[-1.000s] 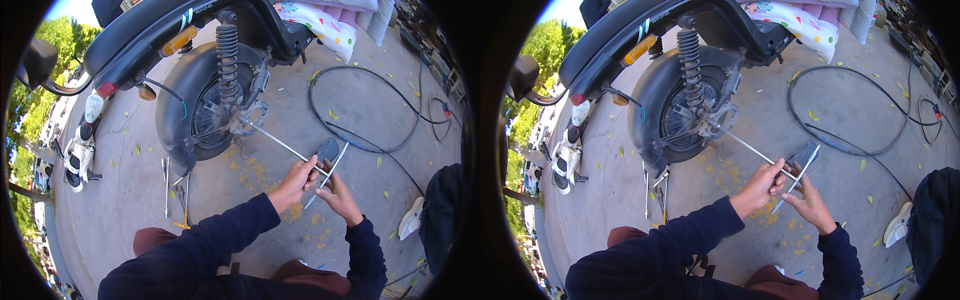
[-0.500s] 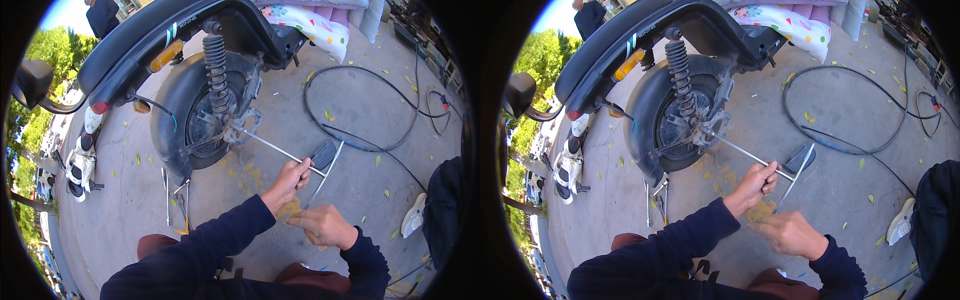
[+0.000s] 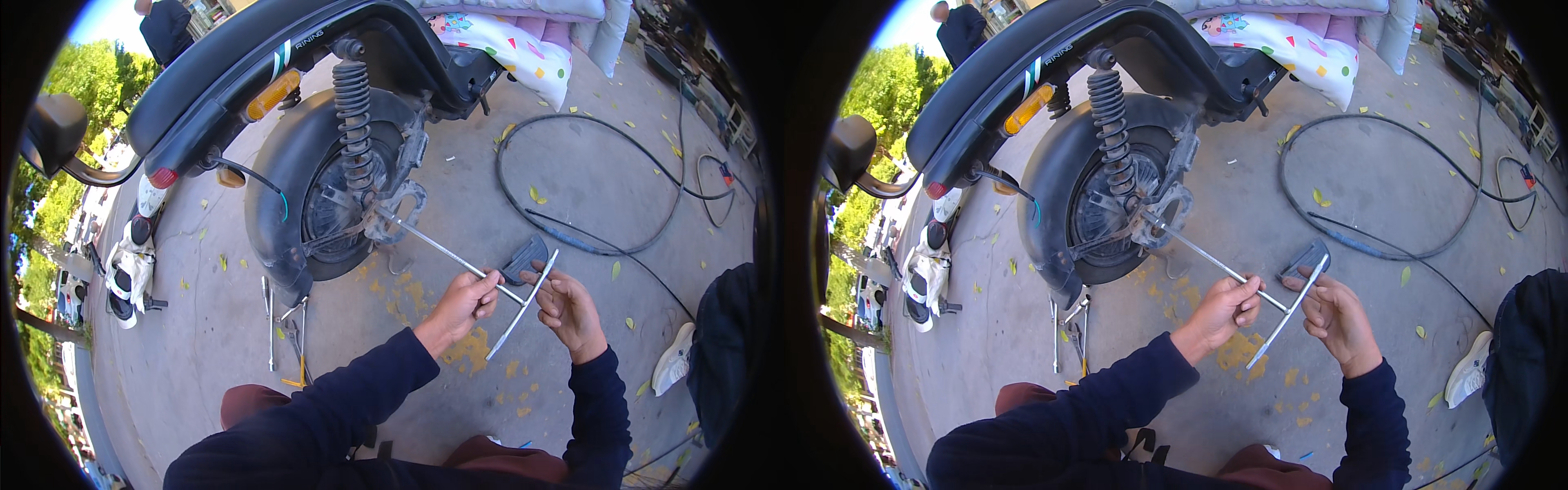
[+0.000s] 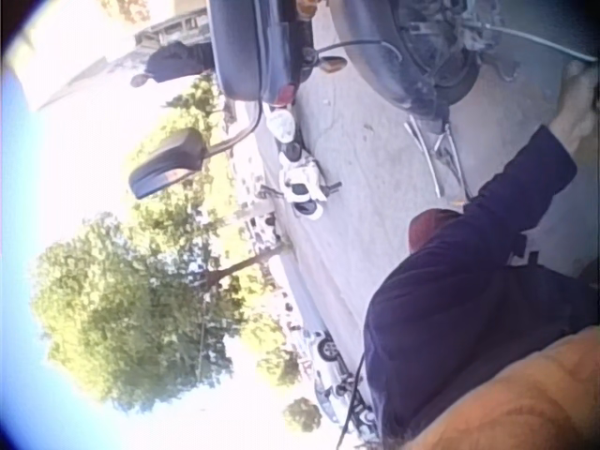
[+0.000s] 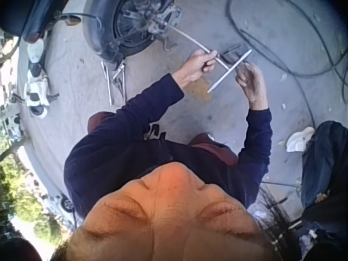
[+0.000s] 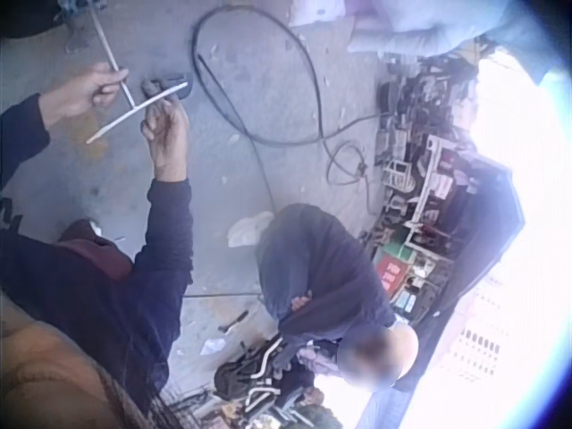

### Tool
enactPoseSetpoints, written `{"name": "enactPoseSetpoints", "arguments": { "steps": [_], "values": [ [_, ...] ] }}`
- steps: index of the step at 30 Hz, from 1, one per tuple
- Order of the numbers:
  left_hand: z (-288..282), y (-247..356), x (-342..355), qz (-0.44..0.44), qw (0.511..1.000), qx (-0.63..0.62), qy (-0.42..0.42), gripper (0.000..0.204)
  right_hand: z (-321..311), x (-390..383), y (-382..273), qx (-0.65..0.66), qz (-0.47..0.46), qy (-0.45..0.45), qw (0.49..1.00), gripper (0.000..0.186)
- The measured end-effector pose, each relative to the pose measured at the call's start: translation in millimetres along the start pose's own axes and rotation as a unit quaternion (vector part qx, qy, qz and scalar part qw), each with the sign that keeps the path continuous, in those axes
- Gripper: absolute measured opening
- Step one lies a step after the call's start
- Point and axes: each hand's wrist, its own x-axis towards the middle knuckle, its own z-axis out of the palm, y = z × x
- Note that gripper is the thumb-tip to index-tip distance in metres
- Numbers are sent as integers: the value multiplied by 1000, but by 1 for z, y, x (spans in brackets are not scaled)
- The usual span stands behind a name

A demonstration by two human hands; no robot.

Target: The person gathers tools from a cluttered workbench, then uses a screwdriver and wrench to remove the rear footrest and adjust the rear suspension of a scooter. The removed footrest is placed on the ground.

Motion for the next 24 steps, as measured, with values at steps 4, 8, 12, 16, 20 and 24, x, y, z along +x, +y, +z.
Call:
{"name": "enactPoseSetpoints", "arguments": {
  "steps": [4, 8, 12, 16, 20, 24],
  "values": [
    [-3, -2, 4, 19, 1000, -2, -10, 20, 9, -35, 23, -455, -272, -233, 815, 45],
    [0, 7, 6, 40, 999, -12, -29, 20, 18, -18, 41, -674, -300, -286, 612, 50],
    [2, 11, 4, 46, 997, -22, -52, 19, 25, 0, 8, -575, -130, 15, 808, 54],
    [-4, 12, 3, 31, 999, -17, -29, 21, 40, -33, 9, -658, -350, -197, 637, 53],
    [-7, 11, 2, 44, 999, -14, -29, 21, 40, -25, 14, -797, -110, -112, 584, 54],
    [-7, 16, 4, 51, 998, -14, -36, 21, 26, -25, 10, -497, -251, 54, 829, 48]
  ]
}}
